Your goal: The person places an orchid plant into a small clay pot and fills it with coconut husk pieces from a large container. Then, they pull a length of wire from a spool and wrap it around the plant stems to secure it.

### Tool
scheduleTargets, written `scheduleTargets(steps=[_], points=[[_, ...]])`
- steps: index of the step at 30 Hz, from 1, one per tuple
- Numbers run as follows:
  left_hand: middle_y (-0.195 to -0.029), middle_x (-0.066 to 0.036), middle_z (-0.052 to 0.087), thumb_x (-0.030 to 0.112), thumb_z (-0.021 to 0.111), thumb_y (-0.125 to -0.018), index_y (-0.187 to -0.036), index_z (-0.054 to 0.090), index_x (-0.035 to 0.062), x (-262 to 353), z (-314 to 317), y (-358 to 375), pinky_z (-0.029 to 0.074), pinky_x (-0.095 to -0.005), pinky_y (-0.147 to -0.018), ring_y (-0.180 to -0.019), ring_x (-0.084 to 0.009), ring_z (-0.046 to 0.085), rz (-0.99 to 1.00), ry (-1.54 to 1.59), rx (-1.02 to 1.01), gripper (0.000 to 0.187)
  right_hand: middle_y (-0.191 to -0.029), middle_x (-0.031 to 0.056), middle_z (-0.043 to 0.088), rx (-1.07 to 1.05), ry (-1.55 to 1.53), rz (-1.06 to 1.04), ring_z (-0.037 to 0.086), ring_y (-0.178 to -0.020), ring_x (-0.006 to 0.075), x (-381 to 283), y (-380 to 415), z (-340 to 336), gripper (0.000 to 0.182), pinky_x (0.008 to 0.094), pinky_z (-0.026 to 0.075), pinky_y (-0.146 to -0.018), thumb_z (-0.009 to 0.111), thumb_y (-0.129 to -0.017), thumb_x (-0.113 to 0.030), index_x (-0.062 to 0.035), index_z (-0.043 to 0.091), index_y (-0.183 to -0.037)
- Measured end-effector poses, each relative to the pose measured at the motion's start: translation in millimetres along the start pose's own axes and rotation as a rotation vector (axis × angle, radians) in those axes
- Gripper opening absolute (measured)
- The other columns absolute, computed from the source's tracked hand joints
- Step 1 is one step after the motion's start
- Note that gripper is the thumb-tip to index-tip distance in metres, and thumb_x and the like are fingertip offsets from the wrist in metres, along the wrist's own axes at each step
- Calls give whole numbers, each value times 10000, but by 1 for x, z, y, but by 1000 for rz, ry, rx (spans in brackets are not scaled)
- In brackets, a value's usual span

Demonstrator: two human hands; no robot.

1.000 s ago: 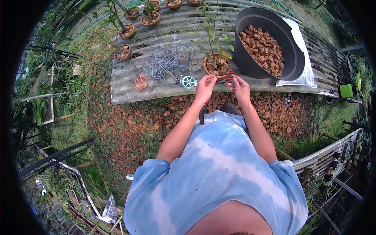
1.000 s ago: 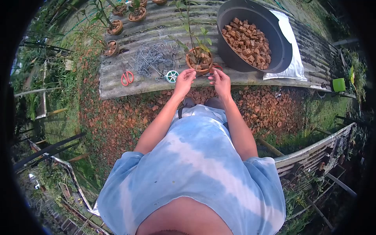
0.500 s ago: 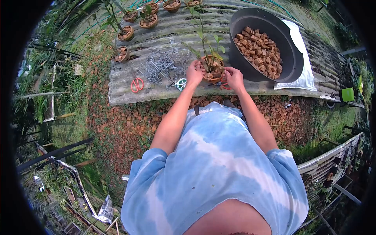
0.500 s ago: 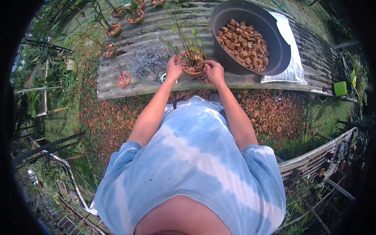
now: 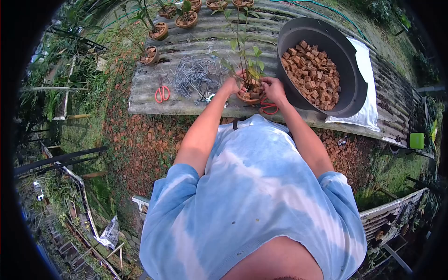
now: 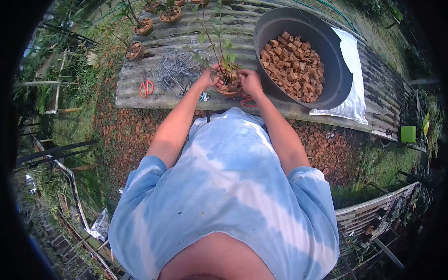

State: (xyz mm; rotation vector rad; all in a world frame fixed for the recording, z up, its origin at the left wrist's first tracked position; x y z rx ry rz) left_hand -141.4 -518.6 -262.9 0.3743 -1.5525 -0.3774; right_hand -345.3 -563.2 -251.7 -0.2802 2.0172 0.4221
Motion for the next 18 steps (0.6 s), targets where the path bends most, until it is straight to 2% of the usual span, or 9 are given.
scheduleTargets(steps=[2,5,8,11,15,18], points=[[-1271,-38,666,-65,484,-921,-1514,452,161,-3,0,-3,561,-285,-577,-676,-132,646,-21,46,-7,636,-881,65,739,3,0,-1,691,-770,110,9,-7,3,193,288,550,-687,595,-995,-46,18,701,-1142],[-1273,-45,664,-62,503,-918,-1508,456,139,11,7,9,558,-278,-581,-668,-133,640,4,-41,-6,625,-861,103,746,-7,-15,26,706,-755,172,5,-4,-1,198,334,548,-692,632,-974,-87,12,698,-1132],[-1227,-62,670,-18,534,-964,-1480,467,104,7,9,5,554,-278,-576,-664,-127,632,126,50,-88,535,-860,150,744,42,196,-87,722,-769,275,-27,8,-13,204,387,547,-714,666,-941,-134,8,692,-1084],[-1177,-68,673,0,542,-985,-1418,492,77,-12,4,-10,554,-278,-565,-659,-129,633,149,121,-103,443,-859,193,724,72,195,-192,717,-823,356,-9,-2,-10,221,430,540,-738,691,-903,-163,4,678,-1046],[-1098,-75,674,-10,545,-988,-1353,504,69,3,8,7,561,-282,-537,-633,-134,632,178,-26,-6,376,-860,204,716,100,191,-185,719,-858,373,-20,5,-10,192,436,538,-745,685,-879,-140,-6,677,-1017],[-1057,-84,674,-27,550,-981,-1359,489,80,-9,2,-5,569,-291,-516,-612,-132,632,42,140,-13,398,-877,220,710,72,260,-181,715,-884,385,-30,13,-12,205,449,540,-765,685,-864,-127,-4,672,-1028]])
Point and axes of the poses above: each hand's wrist, its own y-axis away from the middle knuckle, its own z-axis out of the palm, x = y × z, the point moved 3 cm from there along -y, towards the middle knuckle
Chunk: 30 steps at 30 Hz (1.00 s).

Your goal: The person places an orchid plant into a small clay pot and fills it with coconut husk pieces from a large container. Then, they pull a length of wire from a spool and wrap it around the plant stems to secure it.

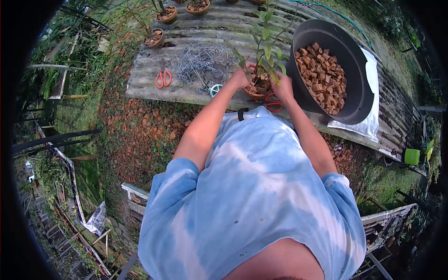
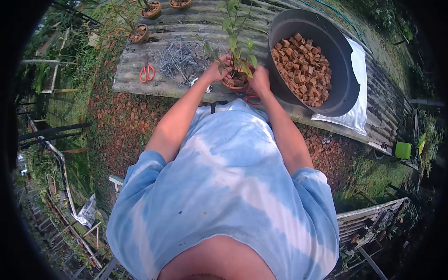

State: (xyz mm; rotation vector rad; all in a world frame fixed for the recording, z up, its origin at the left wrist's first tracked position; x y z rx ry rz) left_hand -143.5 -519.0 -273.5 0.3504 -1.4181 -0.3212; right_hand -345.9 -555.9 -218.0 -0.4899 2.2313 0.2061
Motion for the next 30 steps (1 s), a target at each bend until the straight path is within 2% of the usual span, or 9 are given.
scheduleTargets(steps=[3,8,11,14,17,20,23,27,30], points=[[-1042,-92,674,-29,561,-976,-1342,487,84,5,4,6,572,-301,-512,-607,-134,642,81,-172,0,390,-899,230,710,-31,62,-17,715,-911,389,-10,5,-6,219,460,539,-788,684,-860,-119,-1,669,-1044],[-970,-87,682,-3,607,-969,-1332,489,81,23,5,17,570,-297,-516,-622,-136,664,81,-246,20,391,-935,239,711,1,-11,26,709,-931,398,-9,17,-10,307,457,541,-822,692,-866,-129,-7,657,-1145],[-929,-79,690,20,625,-971,-1337,491,83,18,3,11,561,-292,-518,-622,-137,668,96,-333,25,395,-916,185,733,-5,25,82,736,-864,333,-12,27,-11,319,409,572,-783,684,-884,-95,-16,651,-1192],[-924,-75,708,35,626,-976,-1345,483,86,16,1,9,554,-292,-527,-631,-139,680,159,-431,42,398,-922,142,761,-67,-251,331,750,-817,212,-17,41,-11,145,372,578,-755,692,-872,-39,11,711,-1007],[-956,-71,725,40,617,-982,-1356,464,86,20,4,14,559,-299,-542,-670,-141,702,236,-615,67,407,-891,134,762,-282,-126,274,743,-810,159,-16,46,-15,130,346,576,-746,679,-886,-30,15,715,-1002],[-1001,-77,730,27,607,-983,-1364,443,72,20,8,16,570,-304,-562,-713,-150,719,253,-618,42,417,-897,138,768,-250,-238,111,747,-815,191,-12,47,5,161,354,576,-756,688,-892,-48,12,732,-1035],[-1035,-90,726,4,599,-980,-1357,436,48,13,2,5,581,-309,-577,-732,-162,724,250,-505,3,413,-933,142,773,-81,-134,74,749,-824,226,-11,42,18,197,359,574,-765,693,-903,-71,-7,744,-1082],[-1051,-106,719,-16,601,-971,-1338,443,24,6,-2,-2,592,-315,-584,-732,-177,726,241,-407,-37,402,-955,162,768,3,-222,162,748,-845,259,7,41,26,220,364,569,-781,703,-908,-99,-20,743,-1109],[-1024,-93,721,-17,610,-965,-1336,451,38,9,-2,-3,590,-314,-584,-723,-166,723,122,-314,-21,408,-942,174,762,31,-195,201,748,-851,267,3,43,26,215,365,565,-782,704,-910,-111,-14,734,-1100]])
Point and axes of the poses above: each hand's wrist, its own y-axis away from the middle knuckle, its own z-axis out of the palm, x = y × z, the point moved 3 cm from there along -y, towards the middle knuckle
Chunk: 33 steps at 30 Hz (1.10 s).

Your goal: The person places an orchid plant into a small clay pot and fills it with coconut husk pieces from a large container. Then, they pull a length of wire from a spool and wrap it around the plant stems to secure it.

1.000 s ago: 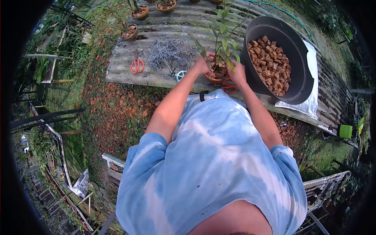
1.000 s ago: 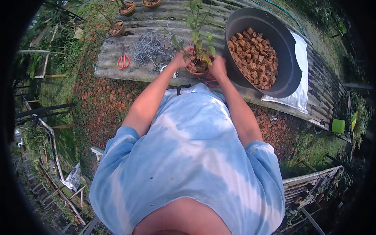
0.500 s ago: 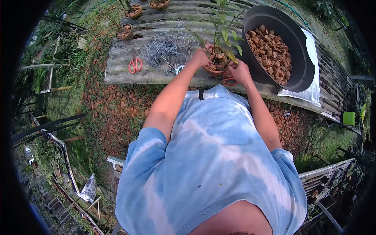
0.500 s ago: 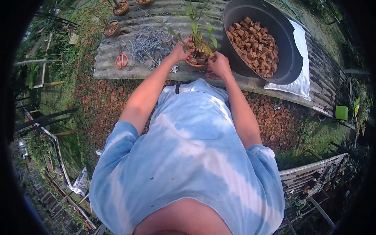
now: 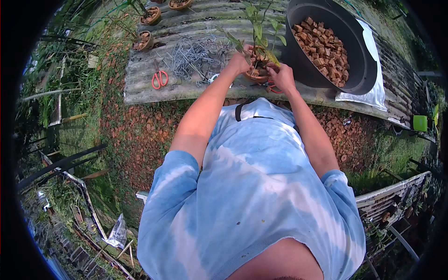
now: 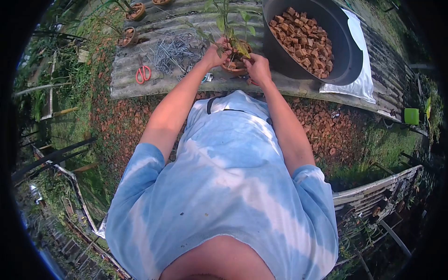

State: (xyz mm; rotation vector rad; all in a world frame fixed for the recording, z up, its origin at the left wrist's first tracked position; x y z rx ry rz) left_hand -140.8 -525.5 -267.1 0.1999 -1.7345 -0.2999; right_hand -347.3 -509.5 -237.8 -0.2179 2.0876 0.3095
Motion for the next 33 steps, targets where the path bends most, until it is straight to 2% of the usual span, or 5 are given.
scheduleTargets(steps=[3,8,12,17,33], points=[[-1000,-82,723,-19,616,-959,-1325,468,54,18,2,15,588,-310,-590,-716,-156,722,37,-294,52,402,-922,180,757,40,22,-8,747,-846,278,3,0,4,215,372,564,-777,705,-911,-122,-4,722,-1090],[-941,-54,710,-30,620,-955,-1274,513,60,1,3,4,583,-304,-592,-666,-143,693,115,-245,79,349,-882,186,749,106,162,16,748,-818,302,2,13,1,218,400,567,-754,702,-907,-122,1,712,-1087],[-911,-42,698,-50,632,-943,-1253,520,50,-30,-1,-17,582,-300,-589,-669,-136,676,238,-264,113,344,-862,167,759,-22,42,101,761,-758,242,-17,21,4,213,371,585,-706,712,-905,-121,29,714,-1056],[-949,-62,697,-68,637,-930,-1242,499,21,16,-3,12,597,-302,-614,-773,-137,693,52,-143,45,353,-806,117,764,77,-216,161,763,-737,168,-23,16,27,182,313,595,-671,724,-911,-124,53,726,-956],[-950,-39,734,42,734,-909,-1204,478,52,-1,-14,-12,574,-282,-593,-724,-155,711,89,-158,-75,391,-855,161,768,512,-222,186,757,-783,249,-20,11,63,210,362,579,-767,730,-893,-181,-13,776,-1010]])
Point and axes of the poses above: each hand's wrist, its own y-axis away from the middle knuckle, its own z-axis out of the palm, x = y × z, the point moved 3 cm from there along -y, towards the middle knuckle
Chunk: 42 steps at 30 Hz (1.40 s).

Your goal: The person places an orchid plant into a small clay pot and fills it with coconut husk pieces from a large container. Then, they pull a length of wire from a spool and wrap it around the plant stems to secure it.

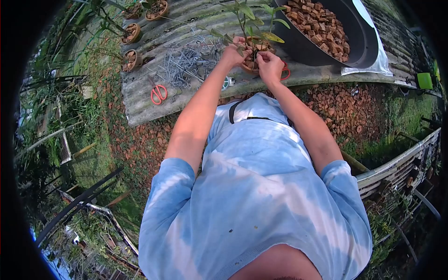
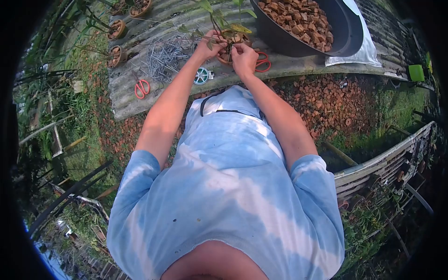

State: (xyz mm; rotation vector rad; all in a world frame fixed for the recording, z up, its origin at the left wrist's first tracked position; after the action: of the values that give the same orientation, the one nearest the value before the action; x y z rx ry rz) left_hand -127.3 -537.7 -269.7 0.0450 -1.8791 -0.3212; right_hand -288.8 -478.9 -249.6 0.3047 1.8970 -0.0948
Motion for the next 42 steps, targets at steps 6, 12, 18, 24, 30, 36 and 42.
scheduleTargets(steps=[6,12,18,24,30,36,42], points=[[-962,-53,743,36,756,-888,-1164,509,29,9,-1,2,586,-285,-632,-754,-141,714,-6,28,-46,370,-917,218,741,6,154,-205,740,-846,340,0,-1,11,256,405,569,-810,706,-891,-157,-21,763,-1100],[-991,-59,743,7,763,-856,-1183,528,21,-10,-3,-10,588,-299,-703,-853,-137,710,163,-94,-27,403,-963,237,722,-9,157,-222,714,-862,378,-7,-1,12,259,432,555,-812,708,-904,-177,-19,758,-1103],[-1023,-52,740,1,765,-852,-1204,544,32,-4,-5,-4,579,-297,-700,-876,-128,692,12,-76,-70,417,-889,220,731,-54,182,-127,721,-821,368,-21,-4,6,246,433,555,-780,728,-895,-189,-30,760,-1080],[-1002,-44,733,37,743,-893,-1219,556,36,-1,1,-1,582,-303,-627,-828,-120,686,-68,85,-63,376,-905,208,748,-39,124,-126,743,-844,337,-11,-6,9,217,409,567,-794,687,-907,-129,-15,751,-1080],[-961,-48,703,32,666,-904,-1203,542,48,6,-1,8,590,-310,-598,-777,-136,687,-49,12,-11,324,-934,194,761,-29,20,-116,758,-878,305,-3,-6,14,230,392,579,-801,666,-909,-92,0,723,-1112],[-915,-23,645,-11,616,-896,-1213,539,69,-1,4,5,578,-337,-577,-760,-148,661,-117,231,-28,336,-934,213,751,-2,112,-121,746,-880,345,-6,-6,14,214,423,570,-813,662,-900,-93,5,730,-1077],[-1025,-68,702,43,575,-989,-1242,547,56,13,-4,13,601,-305,-625,-823,-153,705,-123,154,-45,255,-968,227,738,-31,129,-204,738,-887,353,-8,-4,13,234,430,567,-822,673,-881,-95,-1,746,-1083]])
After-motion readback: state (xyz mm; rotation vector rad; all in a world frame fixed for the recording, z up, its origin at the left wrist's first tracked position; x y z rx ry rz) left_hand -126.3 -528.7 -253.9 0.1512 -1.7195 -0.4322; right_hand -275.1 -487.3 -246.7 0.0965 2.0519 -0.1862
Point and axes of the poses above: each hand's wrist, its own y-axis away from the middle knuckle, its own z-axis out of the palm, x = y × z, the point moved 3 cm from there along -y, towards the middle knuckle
